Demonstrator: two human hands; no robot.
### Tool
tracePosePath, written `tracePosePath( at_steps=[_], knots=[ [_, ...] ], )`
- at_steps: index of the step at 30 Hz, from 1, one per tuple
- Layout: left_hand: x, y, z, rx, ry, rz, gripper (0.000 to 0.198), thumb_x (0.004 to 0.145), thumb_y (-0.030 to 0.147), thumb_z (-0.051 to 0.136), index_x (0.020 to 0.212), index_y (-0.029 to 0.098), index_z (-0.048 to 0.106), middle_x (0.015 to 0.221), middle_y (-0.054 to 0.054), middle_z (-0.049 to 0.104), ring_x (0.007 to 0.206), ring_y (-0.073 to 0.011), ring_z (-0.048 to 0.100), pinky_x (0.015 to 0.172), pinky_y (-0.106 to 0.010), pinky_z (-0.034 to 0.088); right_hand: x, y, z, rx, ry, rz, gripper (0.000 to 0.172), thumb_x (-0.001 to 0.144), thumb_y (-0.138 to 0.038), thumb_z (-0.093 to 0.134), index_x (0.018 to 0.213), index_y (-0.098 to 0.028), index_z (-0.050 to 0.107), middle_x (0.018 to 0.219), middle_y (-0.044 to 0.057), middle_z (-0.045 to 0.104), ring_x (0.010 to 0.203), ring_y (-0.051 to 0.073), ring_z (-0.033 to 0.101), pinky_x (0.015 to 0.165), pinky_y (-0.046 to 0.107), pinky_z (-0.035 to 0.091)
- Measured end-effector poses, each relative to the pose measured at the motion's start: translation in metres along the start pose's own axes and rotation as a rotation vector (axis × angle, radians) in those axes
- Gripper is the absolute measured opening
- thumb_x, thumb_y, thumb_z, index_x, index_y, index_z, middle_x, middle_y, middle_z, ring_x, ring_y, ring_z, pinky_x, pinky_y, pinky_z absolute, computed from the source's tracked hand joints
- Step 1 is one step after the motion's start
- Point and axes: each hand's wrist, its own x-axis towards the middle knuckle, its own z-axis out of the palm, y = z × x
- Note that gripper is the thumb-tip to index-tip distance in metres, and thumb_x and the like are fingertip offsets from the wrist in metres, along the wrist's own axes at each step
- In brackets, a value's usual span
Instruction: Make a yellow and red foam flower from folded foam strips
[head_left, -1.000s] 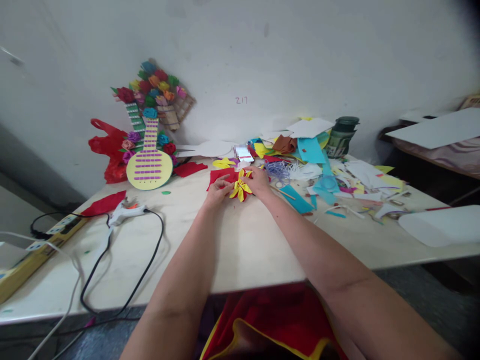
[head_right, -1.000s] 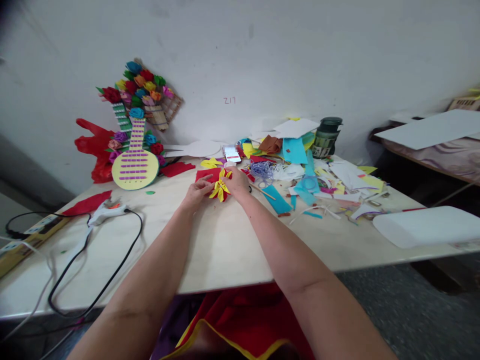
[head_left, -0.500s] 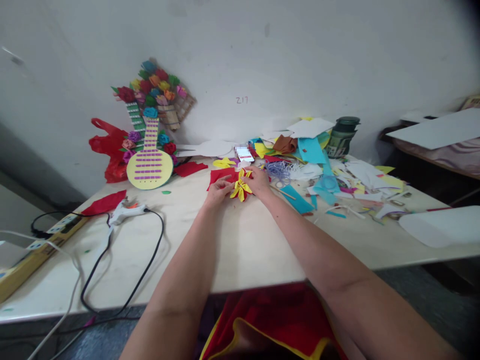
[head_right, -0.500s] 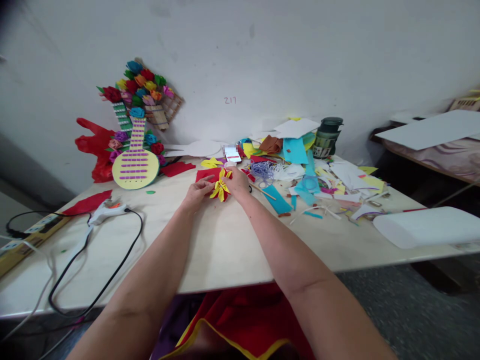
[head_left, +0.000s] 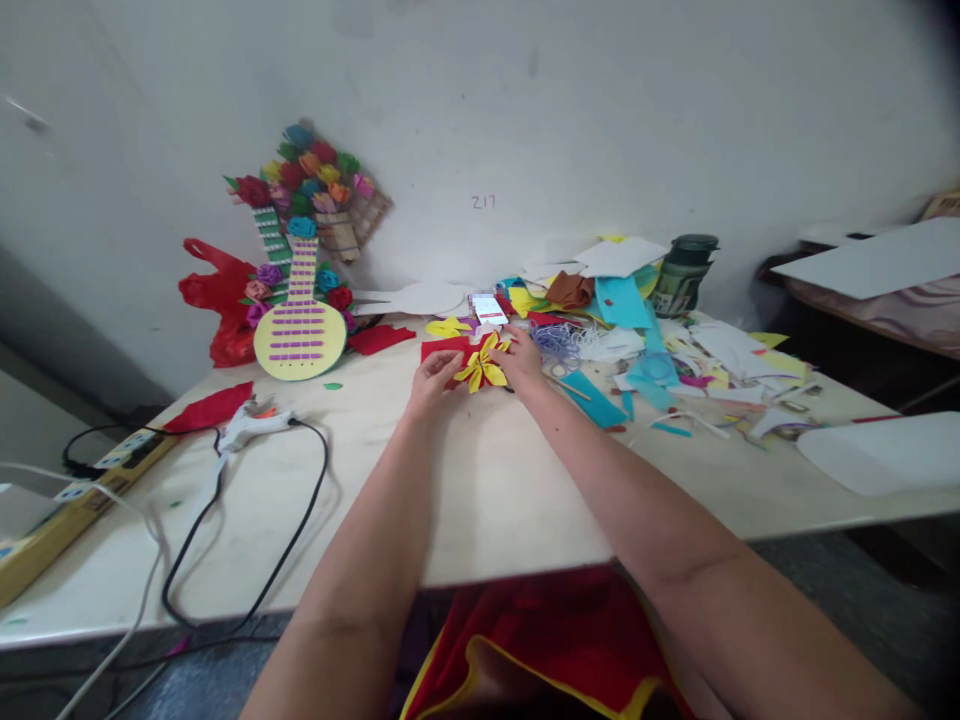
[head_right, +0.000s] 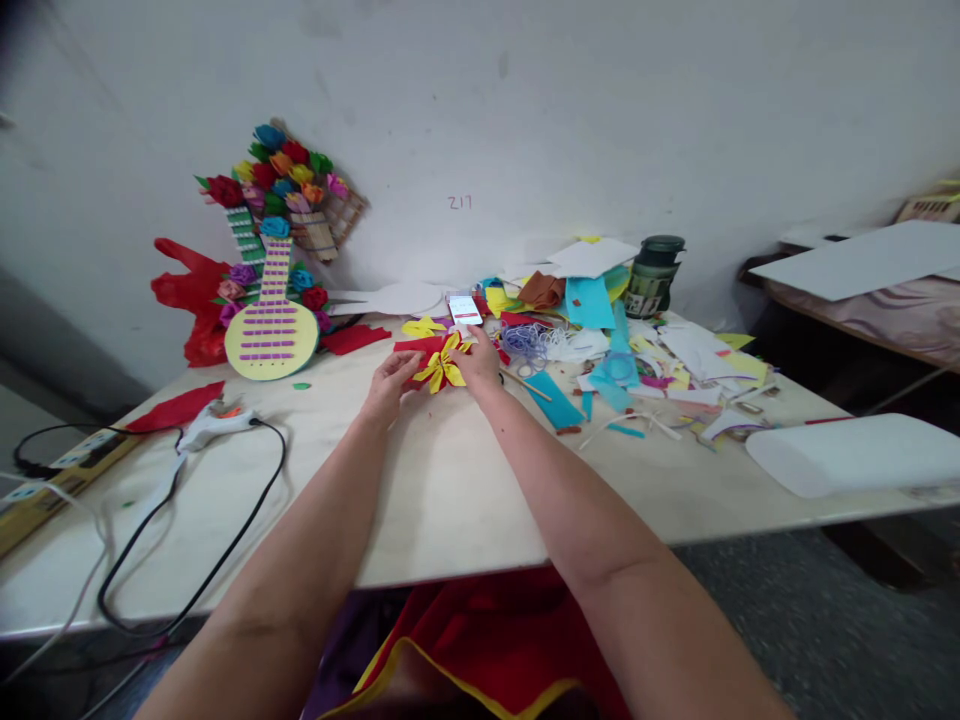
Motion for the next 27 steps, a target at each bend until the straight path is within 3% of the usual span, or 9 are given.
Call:
tracePosePath(
  at_steps=[4,11,19,27],
  knots=[
    [0.001,-0.002,0.002,0.002,-0.097,0.09,0.044,0.053,0.037,0.079,0.09,0.017,0.064,0.096,-0.005,0.065,0.078,-0.0156,0.061,0.07,-0.028,0.047,-0.006,-0.007,0.004,0.191,0.026,0.185,0.076,0.06,-0.02,0.064,0.131,-0.019,0.038,0.089,0.002,0.064,0.077,0.018,0.064,0.069,0.034,0.053],
    [0.001,-0.004,0.005,-0.051,-0.079,0.129,0.047,0.05,0.031,0.08,0.09,0.017,0.062,0.089,-0.003,0.067,0.075,-0.0149,0.062,0.075,-0.032,0.048,-0.019,-0.024,0.01,0.369,0.035,0.344,0.071,0.056,-0.012,0.066,0.124,-0.021,0.045,0.097,0.004,0.061,0.07,0.016,0.063,0.059,0.031,0.055],
    [0.002,-0.005,0.004,-0.033,-0.063,0.118,0.047,0.052,0.03,0.079,0.093,0.016,0.061,0.082,-0.002,0.066,0.071,-0.0138,0.062,0.072,-0.031,0.049,-0.024,-0.026,0.013,0.446,-0.009,0.357,0.061,0.057,-0.006,0.065,0.114,-0.021,0.05,0.078,-0.002,0.061,0.064,0.013,0.062,0.059,0.028,0.055],
    [0.003,-0.003,0.002,-0.071,-0.036,0.074,0.049,0.046,0.03,0.081,0.089,0.015,0.063,0.079,-0.003,0.067,0.07,-0.0155,0.062,0.071,-0.032,0.048,-0.027,-0.029,0.013,0.485,-0.032,0.356,0.06,0.056,-0.008,0.067,0.113,-0.02,0.051,0.083,-0.001,0.062,0.066,0.013,0.063,0.062,0.029,0.055]
  ],
)
